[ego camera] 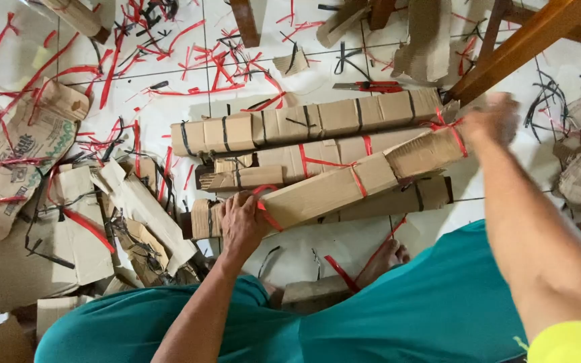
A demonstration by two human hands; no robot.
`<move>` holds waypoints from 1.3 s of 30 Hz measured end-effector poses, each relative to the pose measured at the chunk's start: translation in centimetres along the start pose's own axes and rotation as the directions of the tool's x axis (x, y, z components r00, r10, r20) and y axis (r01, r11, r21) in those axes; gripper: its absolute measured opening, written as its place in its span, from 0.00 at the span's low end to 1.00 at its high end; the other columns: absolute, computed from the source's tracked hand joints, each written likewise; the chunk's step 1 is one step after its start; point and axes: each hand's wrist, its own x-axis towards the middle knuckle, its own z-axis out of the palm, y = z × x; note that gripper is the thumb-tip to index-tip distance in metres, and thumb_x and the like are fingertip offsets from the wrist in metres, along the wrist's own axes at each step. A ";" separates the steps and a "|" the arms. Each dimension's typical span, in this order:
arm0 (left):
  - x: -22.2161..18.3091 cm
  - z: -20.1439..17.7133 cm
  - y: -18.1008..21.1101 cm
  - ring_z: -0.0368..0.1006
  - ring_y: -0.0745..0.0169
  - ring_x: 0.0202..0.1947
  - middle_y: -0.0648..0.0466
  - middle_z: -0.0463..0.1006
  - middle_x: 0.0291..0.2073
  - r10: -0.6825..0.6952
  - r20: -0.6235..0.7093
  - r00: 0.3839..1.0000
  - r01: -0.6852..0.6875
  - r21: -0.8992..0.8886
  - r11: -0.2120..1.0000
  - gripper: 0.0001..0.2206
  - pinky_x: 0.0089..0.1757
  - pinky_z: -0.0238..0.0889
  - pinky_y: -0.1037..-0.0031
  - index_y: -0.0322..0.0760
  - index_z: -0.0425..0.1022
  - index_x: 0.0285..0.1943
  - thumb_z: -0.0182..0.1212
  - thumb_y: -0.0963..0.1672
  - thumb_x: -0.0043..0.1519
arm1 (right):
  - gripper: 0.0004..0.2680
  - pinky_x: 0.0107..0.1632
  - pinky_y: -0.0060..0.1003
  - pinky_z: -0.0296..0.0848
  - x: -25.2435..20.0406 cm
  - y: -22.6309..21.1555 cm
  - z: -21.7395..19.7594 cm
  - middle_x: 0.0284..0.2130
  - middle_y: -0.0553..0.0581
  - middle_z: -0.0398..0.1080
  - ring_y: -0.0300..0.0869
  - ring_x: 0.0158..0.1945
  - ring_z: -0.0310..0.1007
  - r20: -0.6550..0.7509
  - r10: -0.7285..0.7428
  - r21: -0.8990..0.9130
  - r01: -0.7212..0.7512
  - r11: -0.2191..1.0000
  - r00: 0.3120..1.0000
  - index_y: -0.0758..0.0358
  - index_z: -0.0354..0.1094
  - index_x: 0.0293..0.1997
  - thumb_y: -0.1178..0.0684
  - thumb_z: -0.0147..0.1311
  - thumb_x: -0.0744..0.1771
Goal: The person sits on the floor and bundles flat cardboard pieces using red and black plastic straps. They pull the straps tight, fold the cardboard, and stack the finished bundles. The person handles multiple cardboard pieces and straps by hand.
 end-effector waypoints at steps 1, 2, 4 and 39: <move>-0.3 0.2 0.1 0.66 0.44 0.45 0.48 0.75 0.47 0.005 0.013 1.000 -0.006 0.004 1.000 0.17 0.48 0.53 0.54 0.43 0.79 0.54 0.49 0.50 0.64 | 0.16 0.52 0.60 0.68 -0.6 0.5 -1.4 0.58 0.67 0.61 0.61 0.57 0.65 0.005 0.013 -0.002 -0.013 1.000 1.000 0.62 0.58 0.62 0.54 0.54 0.68; -0.5 0.3 0.1 0.68 0.45 0.45 0.48 0.77 0.45 0.009 0.000 1.000 -0.009 0.027 1.000 0.17 0.53 0.51 0.53 0.44 0.79 0.55 0.49 0.48 0.63 | 0.18 0.52 0.59 0.70 -1.2 0.9 -2.8 0.58 0.67 0.62 0.61 0.58 0.64 0.091 0.129 0.055 -0.134 0.989 0.987 0.60 0.58 0.65 0.51 0.57 0.69; 0.9 0.3 0.5 0.70 0.46 0.44 0.49 0.78 0.43 0.024 -0.028 0.999 -0.022 0.056 0.998 0.17 0.58 0.49 0.52 0.45 0.79 0.56 0.48 0.47 0.63 | 0.20 0.51 0.58 0.72 0.7 2.2 -3.1 0.58 0.67 0.62 0.61 0.58 0.64 0.175 0.230 0.120 -0.252 0.960 0.957 0.59 0.57 0.68 0.47 0.59 0.69; 2.8 -2.3 -1.8 0.61 0.43 0.61 0.47 0.71 0.61 -0.564 -0.006 0.826 0.564 0.043 0.825 0.25 0.60 0.49 0.52 0.32 0.79 0.53 0.38 0.53 0.71 | 0.24 0.28 0.50 0.68 -6.5 1.5 -3.0 0.56 0.62 0.58 0.52 0.41 0.66 0.403 0.294 0.101 -0.361 0.927 0.867 0.50 0.57 0.68 0.32 0.58 0.70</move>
